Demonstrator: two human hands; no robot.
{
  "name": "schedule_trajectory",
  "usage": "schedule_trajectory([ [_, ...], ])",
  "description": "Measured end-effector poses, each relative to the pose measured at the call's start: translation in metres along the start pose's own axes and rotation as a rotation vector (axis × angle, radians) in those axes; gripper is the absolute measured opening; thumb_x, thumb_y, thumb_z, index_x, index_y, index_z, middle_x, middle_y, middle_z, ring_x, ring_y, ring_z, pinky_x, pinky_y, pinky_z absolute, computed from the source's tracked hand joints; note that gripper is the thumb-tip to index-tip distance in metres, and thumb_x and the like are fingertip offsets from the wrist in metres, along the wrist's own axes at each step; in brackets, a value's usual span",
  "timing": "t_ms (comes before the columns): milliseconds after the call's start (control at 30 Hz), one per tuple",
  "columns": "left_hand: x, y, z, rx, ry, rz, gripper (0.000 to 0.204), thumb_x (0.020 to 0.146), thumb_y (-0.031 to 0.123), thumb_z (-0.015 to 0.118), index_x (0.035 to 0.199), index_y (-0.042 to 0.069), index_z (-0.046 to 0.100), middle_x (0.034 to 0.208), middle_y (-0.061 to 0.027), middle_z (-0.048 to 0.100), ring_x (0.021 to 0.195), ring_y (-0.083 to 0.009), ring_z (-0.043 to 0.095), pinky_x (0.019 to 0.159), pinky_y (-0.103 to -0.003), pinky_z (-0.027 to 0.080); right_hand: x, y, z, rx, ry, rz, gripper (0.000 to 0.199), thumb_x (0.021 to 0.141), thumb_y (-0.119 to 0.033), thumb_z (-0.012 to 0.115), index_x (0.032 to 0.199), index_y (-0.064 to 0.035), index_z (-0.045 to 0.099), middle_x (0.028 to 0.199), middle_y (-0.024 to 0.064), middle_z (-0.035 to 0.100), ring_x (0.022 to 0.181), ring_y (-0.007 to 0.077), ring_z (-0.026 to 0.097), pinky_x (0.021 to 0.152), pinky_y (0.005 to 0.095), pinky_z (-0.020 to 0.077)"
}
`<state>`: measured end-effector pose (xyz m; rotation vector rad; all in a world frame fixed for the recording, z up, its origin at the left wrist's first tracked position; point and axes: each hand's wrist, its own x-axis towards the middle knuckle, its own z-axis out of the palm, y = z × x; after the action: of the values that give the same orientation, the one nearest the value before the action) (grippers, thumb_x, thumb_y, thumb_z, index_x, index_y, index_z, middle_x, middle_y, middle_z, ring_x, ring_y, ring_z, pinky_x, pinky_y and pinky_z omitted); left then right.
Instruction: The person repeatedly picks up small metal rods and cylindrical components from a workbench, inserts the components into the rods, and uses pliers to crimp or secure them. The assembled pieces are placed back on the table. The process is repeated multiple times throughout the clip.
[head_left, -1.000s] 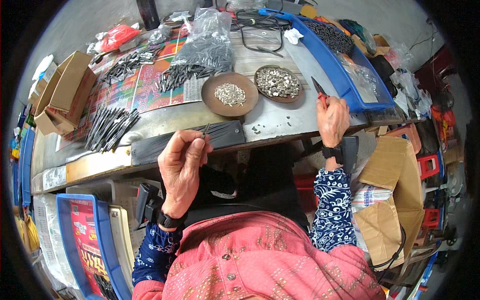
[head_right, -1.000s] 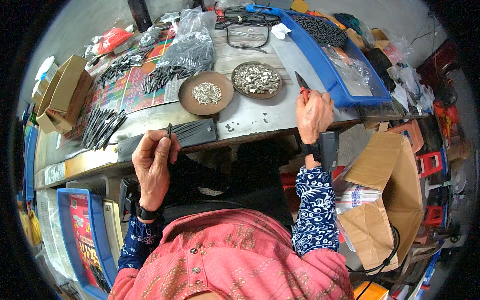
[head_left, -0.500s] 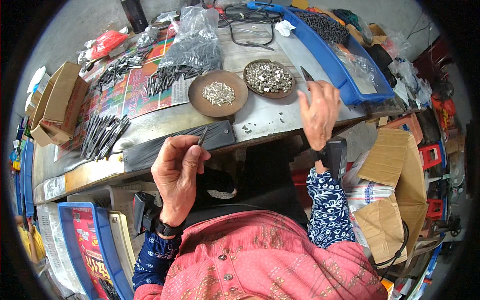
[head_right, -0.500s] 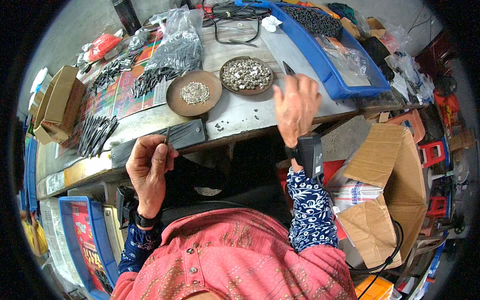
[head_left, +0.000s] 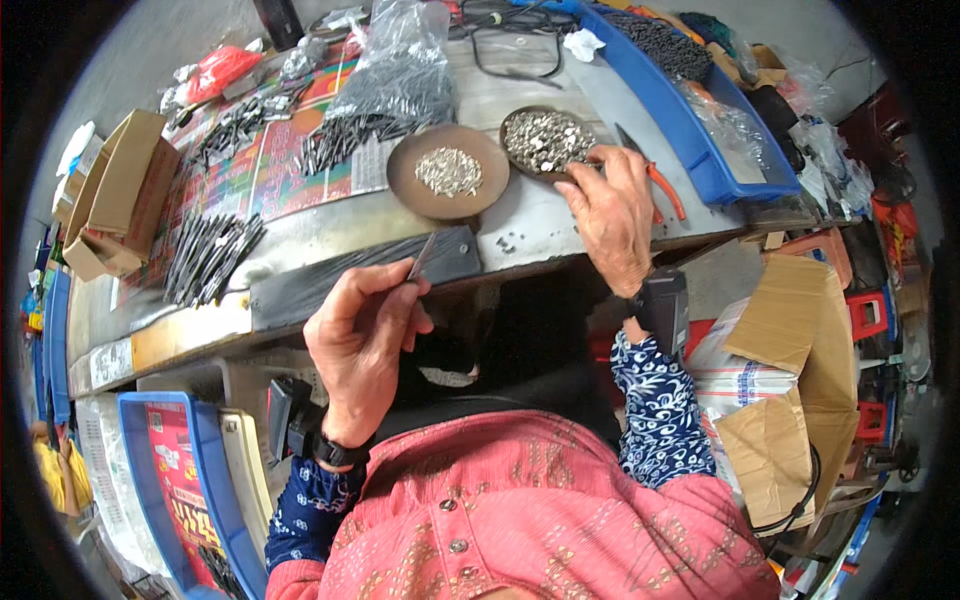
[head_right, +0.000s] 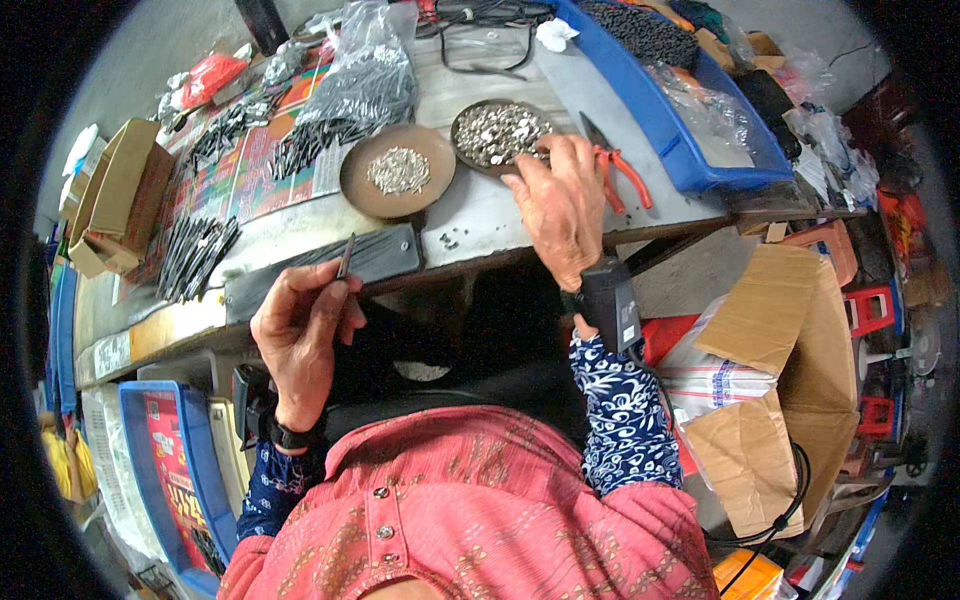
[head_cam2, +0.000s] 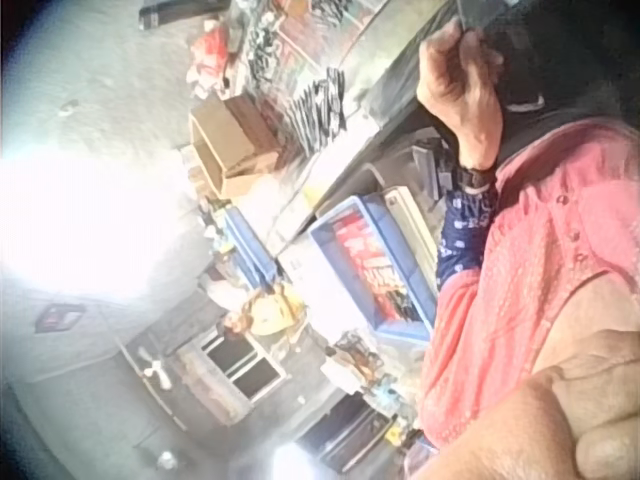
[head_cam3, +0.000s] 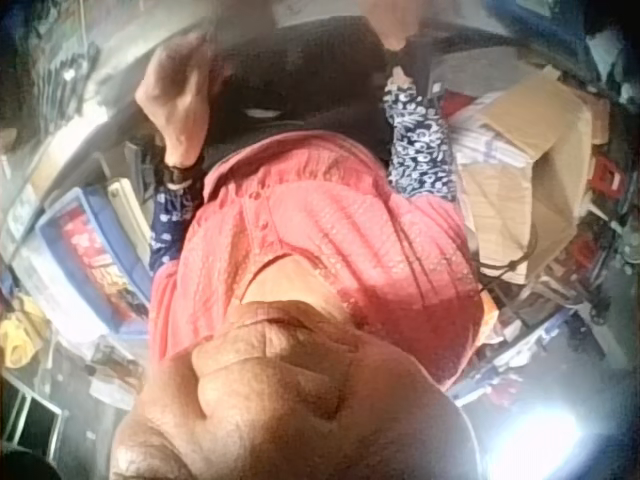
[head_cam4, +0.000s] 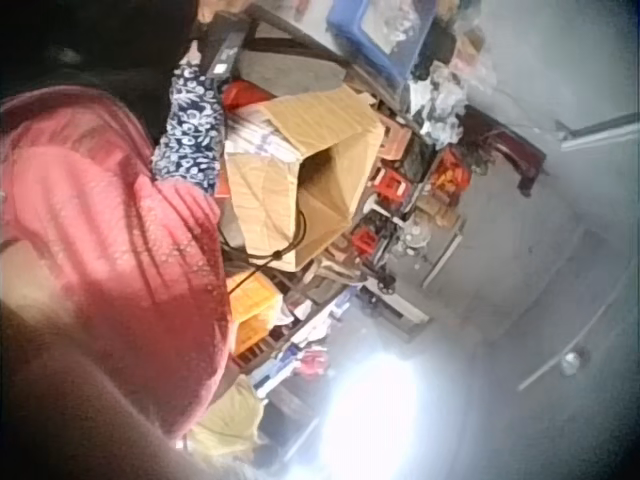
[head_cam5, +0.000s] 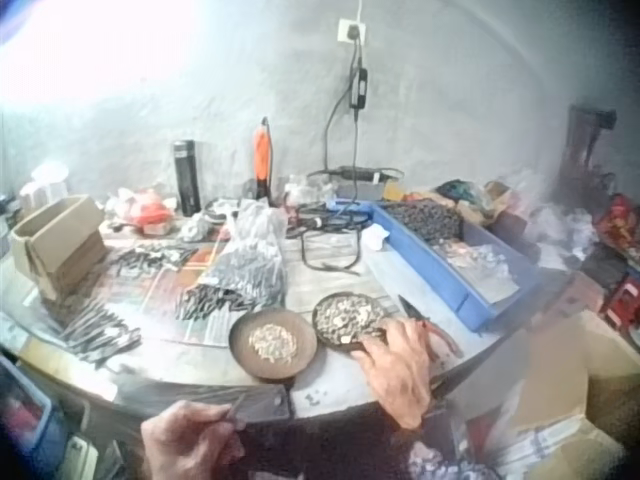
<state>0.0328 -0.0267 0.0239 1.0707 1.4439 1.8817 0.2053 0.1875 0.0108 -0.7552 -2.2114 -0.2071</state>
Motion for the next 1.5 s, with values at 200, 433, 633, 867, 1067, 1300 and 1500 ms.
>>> schedule_trajectory([
  [200, -0.002, -0.004, -0.003, -0.024, -0.032, 0.008, 0.014, 0.092, -0.003, 0.059, 0.105, -0.002, 0.062, 0.087, -0.0101, 0.069, 0.061, -0.0097, 0.06, 0.048, -0.019, 0.043, 0.005, 0.002, -0.001, 0.079, -0.041, -0.012, 0.019, 0.079, -0.016, 0.072, 0.092, -0.0018, 0.068, 0.099, 0.0113, 0.06, 0.099, 0.0314, 0.052, 0.086, 0.0412, 0.0433],
  [433, -0.005, -0.007, -0.004, -0.14, -0.031, -0.048, 0.015, 0.09, -0.005, 0.06, 0.105, -0.003, 0.064, 0.084, -0.0065, 0.067, 0.059, -0.0062, 0.052, 0.052, -0.018, 0.041, 0.009, 0.001, -0.002, 0.176, -0.074, 0.03, 0.012, 0.079, -0.01, 0.07, 0.086, -0.0014, 0.066, 0.089, 0.0087, 0.062, 0.09, 0.0285, 0.054, 0.082, 0.0393, 0.0425],
  [633, -0.008, -0.005, -0.003, -0.303, -0.035, -0.112, 0.015, 0.09, -0.003, 0.06, 0.104, -0.002, 0.064, 0.083, -0.0059, 0.066, 0.057, -0.0055, 0.048, 0.051, -0.019, 0.038, 0.005, -0.03, -0.01, 0.491, -0.038, 0.168, 0.008, 0.081, -0.006, 0.066, 0.086, -0.0009, 0.063, 0.083, 0.0109, 0.064, 0.078, 0.0279, 0.06, 0.071, 0.0367, 0.0482],
  [867, -0.009, 0.001, 0.003, -0.383, -0.02, -0.151, 0.012, 0.091, -0.002, 0.06, 0.102, -0.001, 0.064, 0.082, -0.0052, 0.065, 0.056, -0.0048, 0.045, 0.049, -0.019, 0.033, -0.005, -0.086, -0.028, 0.848, -0.117, 0.124, 0.01, 0.079, 0.003, 0.064, 0.088, -0.0014, 0.062, 0.084, 0.0092, 0.063, 0.075, 0.0225, 0.063, 0.066, 0.0315, 0.0499],
  [1067, -0.012, 0.005, 0.005, -0.431, -0.028, -0.145, 0.012, 0.091, -0.002, 0.059, 0.103, -0.001, 0.063, 0.082, -0.0052, 0.065, 0.057, -0.0046, 0.045, 0.049, -0.018, 0.033, -0.013, -0.12, -0.039, 1.145, -0.208, 0.284, 0.015, 0.083, 0.007, 0.066, 0.095, 0.0001, 0.063, 0.089, 0.0014, 0.064, 0.082, 0.0072, 0.06, 0.074, 0.0221, 0.0503],
  [1300, -0.016, 0.006, 0.005, -0.427, -0.027, -0.141, 0.012, 0.092, -0.001, 0.06, 0.103, -0.001, 0.063, 0.082, -0.0046, 0.065, 0.057, -0.0042, 0.045, 0.049, -0.018, 0.033, -0.012, -0.127, -0.035, 1.145, -0.152, 0.2, 0.011, 0.08, 0.005, 0.068, 0.089, -0.0004, 0.065, 0.083, 0.0043, 0.064, 0.074, 0.0113, 0.061, 0.066, 0.0242, 0.0492],
  [1500, -0.018, 0.003, 0.003, -0.447, -0.051, -0.154, 0.011, 0.092, 0.0, 0.06, 0.103, -0.001, 0.063, 0.082, -0.0049, 0.065, 0.058, -0.0039, 0.045, 0.049, -0.018, 0.033, -0.012, -0.126, -0.034, 1.177, -0.185, 0.218, 0.009, 0.082, 0.005, 0.068, 0.088, 0.0004, 0.064, 0.082, 0.0035, 0.064, 0.074, 0.0109, 0.061, 0.067, 0.0235, 0.0492],
])
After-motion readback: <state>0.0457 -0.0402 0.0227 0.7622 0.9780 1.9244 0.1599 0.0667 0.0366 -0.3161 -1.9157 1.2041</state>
